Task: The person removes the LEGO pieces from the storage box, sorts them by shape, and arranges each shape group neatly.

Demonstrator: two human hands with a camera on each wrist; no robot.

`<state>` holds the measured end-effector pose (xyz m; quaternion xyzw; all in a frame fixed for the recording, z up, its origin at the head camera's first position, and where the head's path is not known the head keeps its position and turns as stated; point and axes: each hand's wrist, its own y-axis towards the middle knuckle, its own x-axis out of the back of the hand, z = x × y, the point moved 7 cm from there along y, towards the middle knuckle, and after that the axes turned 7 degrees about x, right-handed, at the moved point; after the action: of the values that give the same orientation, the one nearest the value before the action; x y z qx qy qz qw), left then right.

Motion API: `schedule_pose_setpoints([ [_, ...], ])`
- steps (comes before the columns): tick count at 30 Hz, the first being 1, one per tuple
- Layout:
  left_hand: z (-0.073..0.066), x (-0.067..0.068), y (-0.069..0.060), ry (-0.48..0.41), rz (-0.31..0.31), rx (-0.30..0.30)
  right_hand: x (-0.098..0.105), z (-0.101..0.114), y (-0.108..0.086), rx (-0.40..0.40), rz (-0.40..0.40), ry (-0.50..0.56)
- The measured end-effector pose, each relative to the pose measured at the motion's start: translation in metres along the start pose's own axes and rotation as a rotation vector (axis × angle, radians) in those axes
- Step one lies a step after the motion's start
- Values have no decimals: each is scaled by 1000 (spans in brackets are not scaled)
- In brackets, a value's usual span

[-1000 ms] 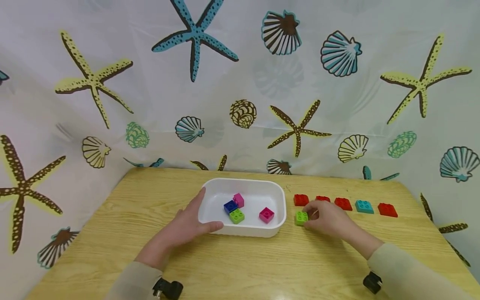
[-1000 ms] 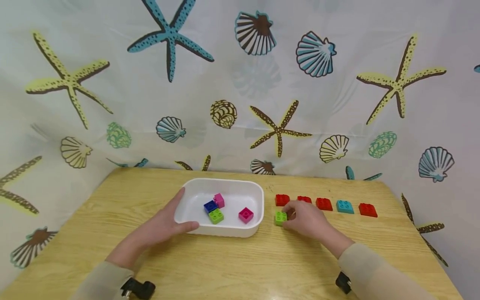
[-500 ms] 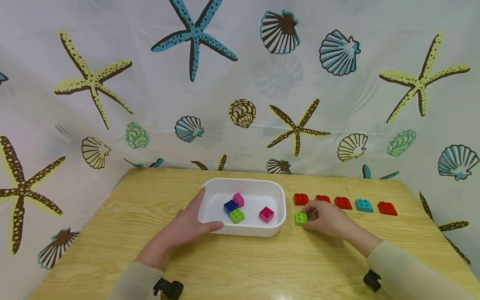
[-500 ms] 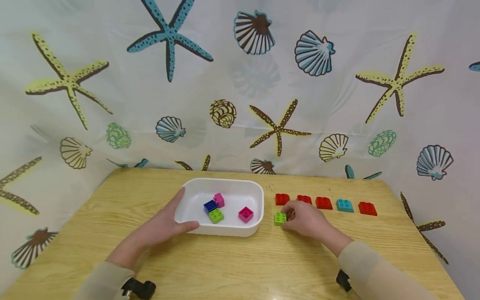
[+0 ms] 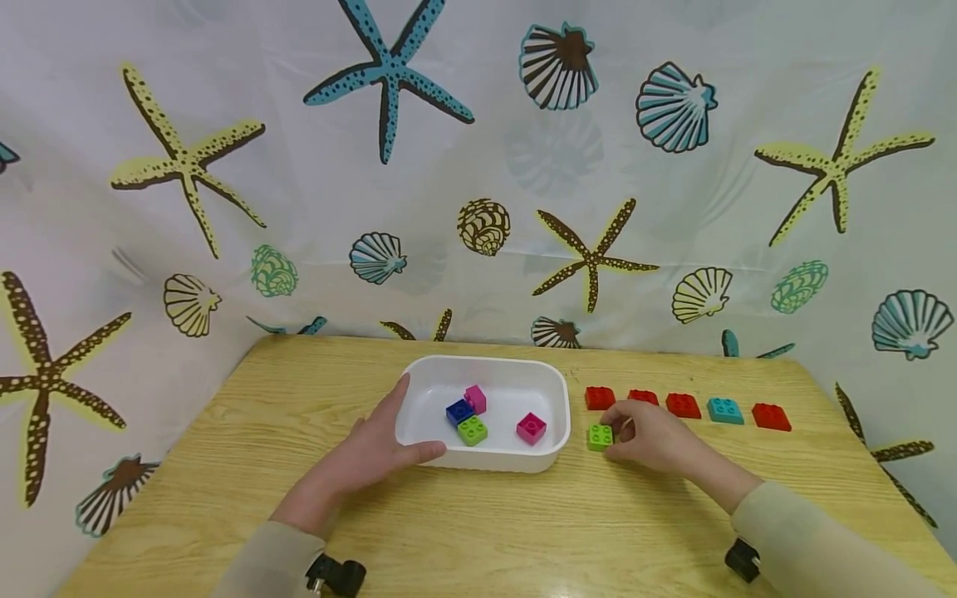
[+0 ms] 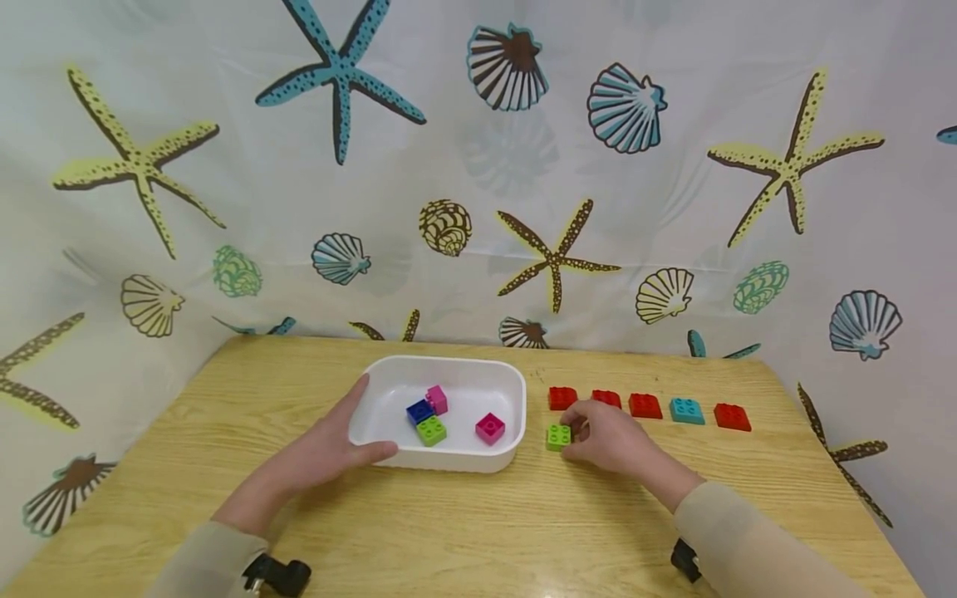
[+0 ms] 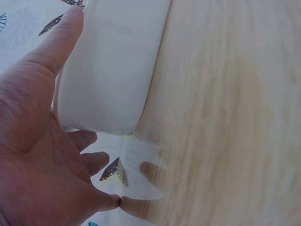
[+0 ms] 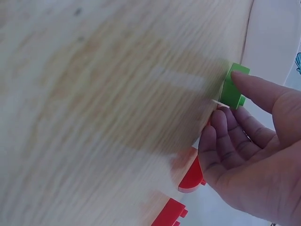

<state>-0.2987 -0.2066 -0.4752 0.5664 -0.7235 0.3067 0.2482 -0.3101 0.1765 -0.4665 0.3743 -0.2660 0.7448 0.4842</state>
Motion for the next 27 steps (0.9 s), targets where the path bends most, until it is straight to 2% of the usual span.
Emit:
schedule_pose_setpoints([
  [6,0,1,-1,5,4,16,10,7,-3,15,-9,3],
  [10,0,1,-1,11,0,20,26,23,0,76,-76,-27],
  [14,1,2,-1,20,-4,25,37,44,7,141,-123,-9],
  [19,2,2,-1,14,-6,20,29,68,18,190,-119,52],
  [27,3,0,0,15,-9,11,7,100,36,275,-71,68],
])
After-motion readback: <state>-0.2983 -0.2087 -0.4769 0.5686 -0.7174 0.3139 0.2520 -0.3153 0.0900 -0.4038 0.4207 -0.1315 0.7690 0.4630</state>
